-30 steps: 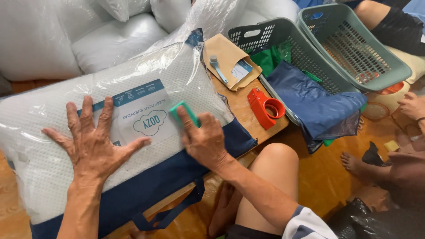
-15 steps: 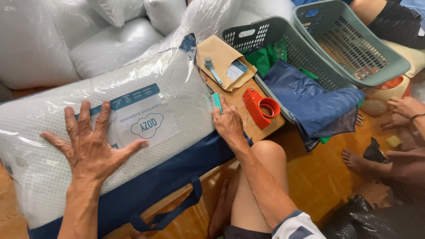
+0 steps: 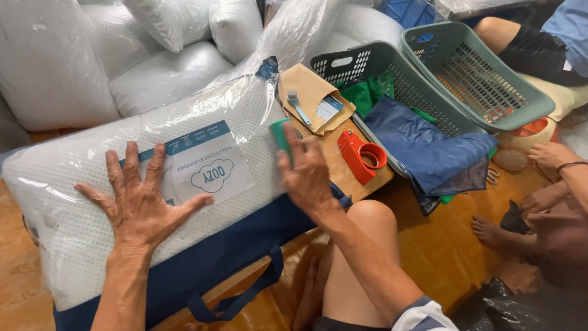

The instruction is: Inserting a pillow into a carrying bag and applying a label using a squeegee tool.

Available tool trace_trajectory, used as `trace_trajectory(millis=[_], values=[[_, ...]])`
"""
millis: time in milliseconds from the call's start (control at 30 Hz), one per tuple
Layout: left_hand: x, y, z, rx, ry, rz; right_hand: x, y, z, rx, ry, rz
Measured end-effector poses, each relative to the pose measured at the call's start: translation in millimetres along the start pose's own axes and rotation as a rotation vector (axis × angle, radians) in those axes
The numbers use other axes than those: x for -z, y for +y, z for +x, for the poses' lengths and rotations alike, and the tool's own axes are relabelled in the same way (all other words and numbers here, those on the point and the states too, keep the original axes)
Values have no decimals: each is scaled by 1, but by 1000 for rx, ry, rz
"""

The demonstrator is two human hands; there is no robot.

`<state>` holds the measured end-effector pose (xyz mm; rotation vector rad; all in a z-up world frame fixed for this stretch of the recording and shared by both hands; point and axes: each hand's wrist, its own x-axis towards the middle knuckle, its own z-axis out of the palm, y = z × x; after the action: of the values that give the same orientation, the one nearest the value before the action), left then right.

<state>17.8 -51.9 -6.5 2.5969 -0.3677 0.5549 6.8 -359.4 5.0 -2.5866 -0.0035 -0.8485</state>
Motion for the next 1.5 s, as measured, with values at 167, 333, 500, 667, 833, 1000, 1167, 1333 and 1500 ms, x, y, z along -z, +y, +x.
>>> trace_trajectory(millis=[167, 333, 500, 667, 833, 1000, 1167, 1333, 1500], values=[[0, 0, -4, 71, -39, 32, -6, -90, -22, 731, 18, 100], [-3, -3, 4, 86, -60, 36, -39, -40, 40, 619, 101, -140], [-9, -6, 9, 95, -48, 60, -56, 37, 81, 172, -34, -174], [-8, -6, 10, 99, -79, 64, -35, 65, 85, -686, -590, 547], [-6, -5, 10, 91, -77, 68, -33, 55, 86, -503, -376, 323], [-5, -2, 8, 110, -93, 79, -24, -36, 58, 325, 113, 177], [-7, -7, 3, 104, -96, 125, -23, -91, 48, 733, 31, 49], [-8, 0, 6, 113, -83, 99, -51, -10, 120, 269, 22, -151], [-9, 2, 3, 93, -66, 111, -28, -78, 92, 512, 115, -123]])
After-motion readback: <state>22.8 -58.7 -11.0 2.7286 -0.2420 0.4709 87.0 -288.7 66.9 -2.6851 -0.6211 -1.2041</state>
